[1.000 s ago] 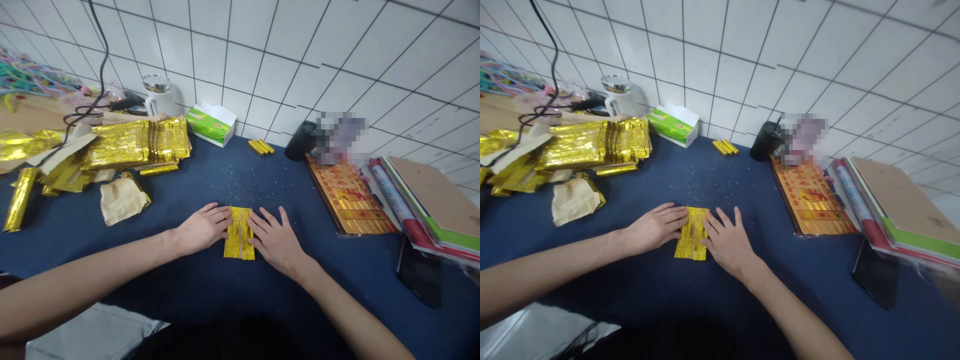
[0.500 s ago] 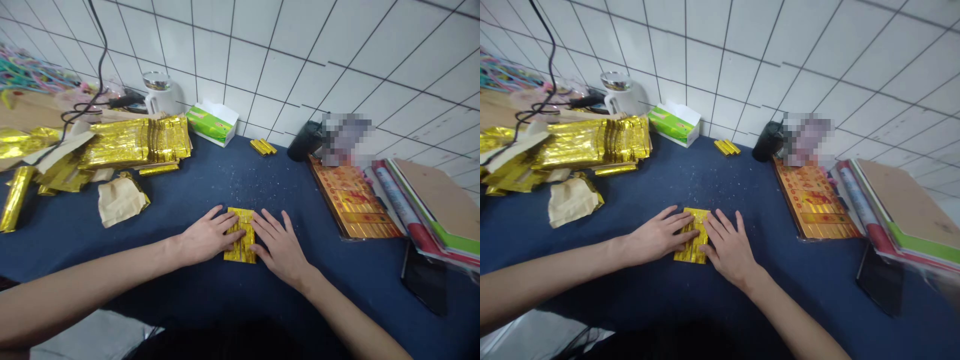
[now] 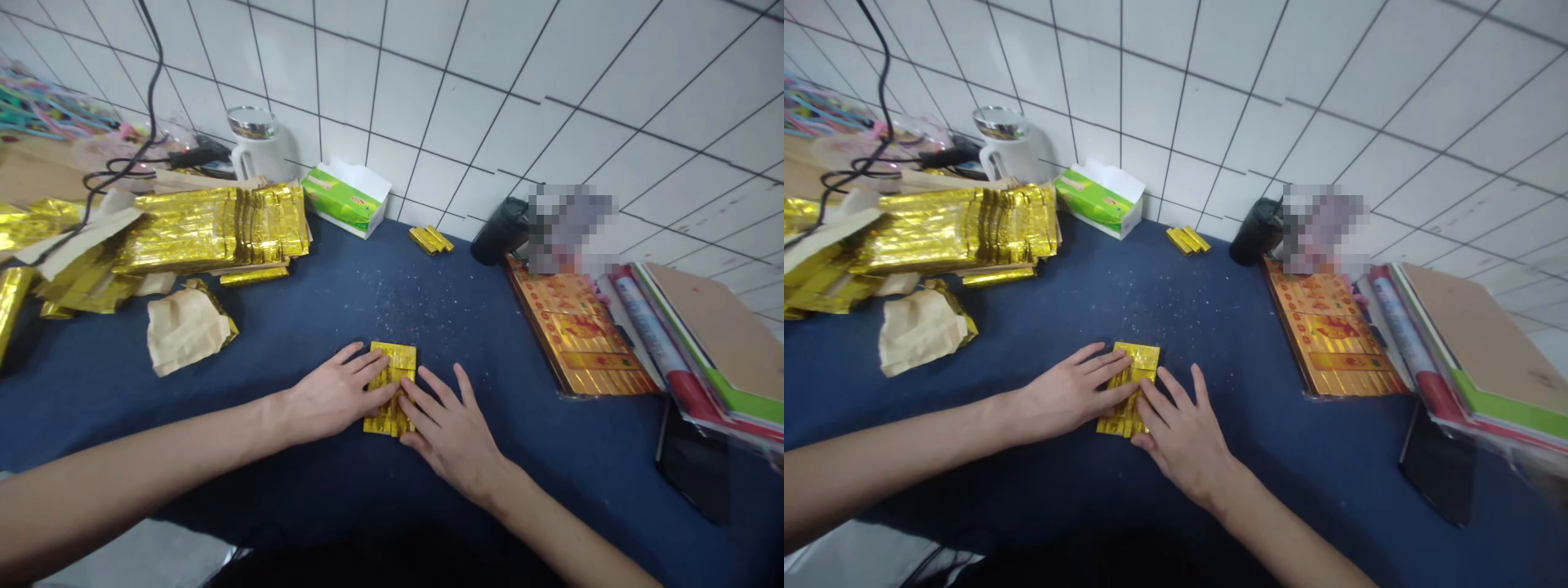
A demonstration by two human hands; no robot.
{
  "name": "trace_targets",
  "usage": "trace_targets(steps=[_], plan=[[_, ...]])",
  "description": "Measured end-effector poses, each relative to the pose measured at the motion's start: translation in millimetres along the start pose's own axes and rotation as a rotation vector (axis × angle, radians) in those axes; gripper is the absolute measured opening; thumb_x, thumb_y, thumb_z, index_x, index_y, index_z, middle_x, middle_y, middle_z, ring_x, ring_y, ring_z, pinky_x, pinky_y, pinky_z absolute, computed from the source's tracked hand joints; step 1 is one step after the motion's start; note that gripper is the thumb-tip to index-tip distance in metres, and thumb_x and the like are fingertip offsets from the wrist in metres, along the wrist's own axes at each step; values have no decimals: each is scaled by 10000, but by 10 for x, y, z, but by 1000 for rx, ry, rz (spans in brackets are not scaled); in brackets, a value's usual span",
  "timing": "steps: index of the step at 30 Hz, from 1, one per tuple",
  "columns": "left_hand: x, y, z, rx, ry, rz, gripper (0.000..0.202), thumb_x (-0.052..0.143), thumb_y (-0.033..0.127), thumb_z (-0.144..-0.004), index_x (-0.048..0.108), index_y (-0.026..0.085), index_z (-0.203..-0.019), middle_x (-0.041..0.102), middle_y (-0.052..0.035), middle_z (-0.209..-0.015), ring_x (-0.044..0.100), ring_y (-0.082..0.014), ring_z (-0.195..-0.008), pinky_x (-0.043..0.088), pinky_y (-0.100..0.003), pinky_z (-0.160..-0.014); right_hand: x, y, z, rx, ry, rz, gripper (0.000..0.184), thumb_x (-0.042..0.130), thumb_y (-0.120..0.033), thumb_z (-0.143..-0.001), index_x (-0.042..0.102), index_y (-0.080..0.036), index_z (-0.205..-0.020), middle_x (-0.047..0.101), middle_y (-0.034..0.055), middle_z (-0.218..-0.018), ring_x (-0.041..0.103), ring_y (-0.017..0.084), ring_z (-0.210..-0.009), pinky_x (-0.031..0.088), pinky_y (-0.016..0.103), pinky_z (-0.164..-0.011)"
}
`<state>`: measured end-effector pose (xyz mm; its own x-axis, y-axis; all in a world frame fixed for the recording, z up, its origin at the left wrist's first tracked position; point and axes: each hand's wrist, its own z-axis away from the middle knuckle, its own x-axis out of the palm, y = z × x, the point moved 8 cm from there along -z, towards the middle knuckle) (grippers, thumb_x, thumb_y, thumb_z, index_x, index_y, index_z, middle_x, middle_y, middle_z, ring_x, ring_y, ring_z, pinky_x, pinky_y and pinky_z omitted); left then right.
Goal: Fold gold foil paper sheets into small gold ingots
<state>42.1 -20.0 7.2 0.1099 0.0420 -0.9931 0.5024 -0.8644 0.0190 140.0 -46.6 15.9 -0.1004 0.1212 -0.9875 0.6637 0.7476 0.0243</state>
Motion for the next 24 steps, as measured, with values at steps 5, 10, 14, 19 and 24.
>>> trace_targets(steps=[5, 10, 14, 19, 24], plan=[[8, -17, 25, -5, -2, 66, 411, 423, 365, -896, 426, 228, -1284, 444, -177, -1329, 392, -287, -1248, 245, -491, -1016, -40, 43, 18, 22, -1, -34, 348, 423, -368, -893, 547, -200, -1171, 559, 31, -1254, 426, 279, -1184, 134, 607, -1036], [37, -13, 58, -12, -22, 95, 442, 411, 403, -895, 400, 239, -1305, 404, -162, -1364, 339, -279, -1283, 206, -510, -1031, -35, 248, -89, 86, 6, -24, 341, 328, -232, -929, 507, -197, -1218, 517, 8, -1300, 349, 245, -1260, 156, 585, -1042], [53, -20, 63, -14, -20, 103, 446, 430, 396, -887, 411, 225, -1299, 405, -164, -1363, 329, -278, -1289, 205, -497, -1039, 129, 295, -177, 23, -117, -10, 442, 322, -366, -927, 378, -180, -1324, 368, 31, -1410, 238, 284, -1318, 175, 634, -1012], [55, -40, 68, -3, -18, 117, 438, 455, 415, -873, 433, 253, -1279, 406, -138, -1368, 315, -266, -1299, 205, -484, -1045, 261, 341, -137, -3, -194, -26, 531, 328, -463, -905, 299, -197, -1365, 296, 33, -1444, 214, 297, -1327, 171, 654, -1003], [44, -24, 71, -3, -32, 111, 431, 411, 404, -894, 422, 231, -1288, 407, -166, -1359, 320, -274, -1295, 214, -506, -1035, 245, 357, -141, 46, -218, -69, 534, 357, -457, -891, 318, -201, -1358, 286, 18, -1451, 208, 303, -1324, 178, 648, -1005]])
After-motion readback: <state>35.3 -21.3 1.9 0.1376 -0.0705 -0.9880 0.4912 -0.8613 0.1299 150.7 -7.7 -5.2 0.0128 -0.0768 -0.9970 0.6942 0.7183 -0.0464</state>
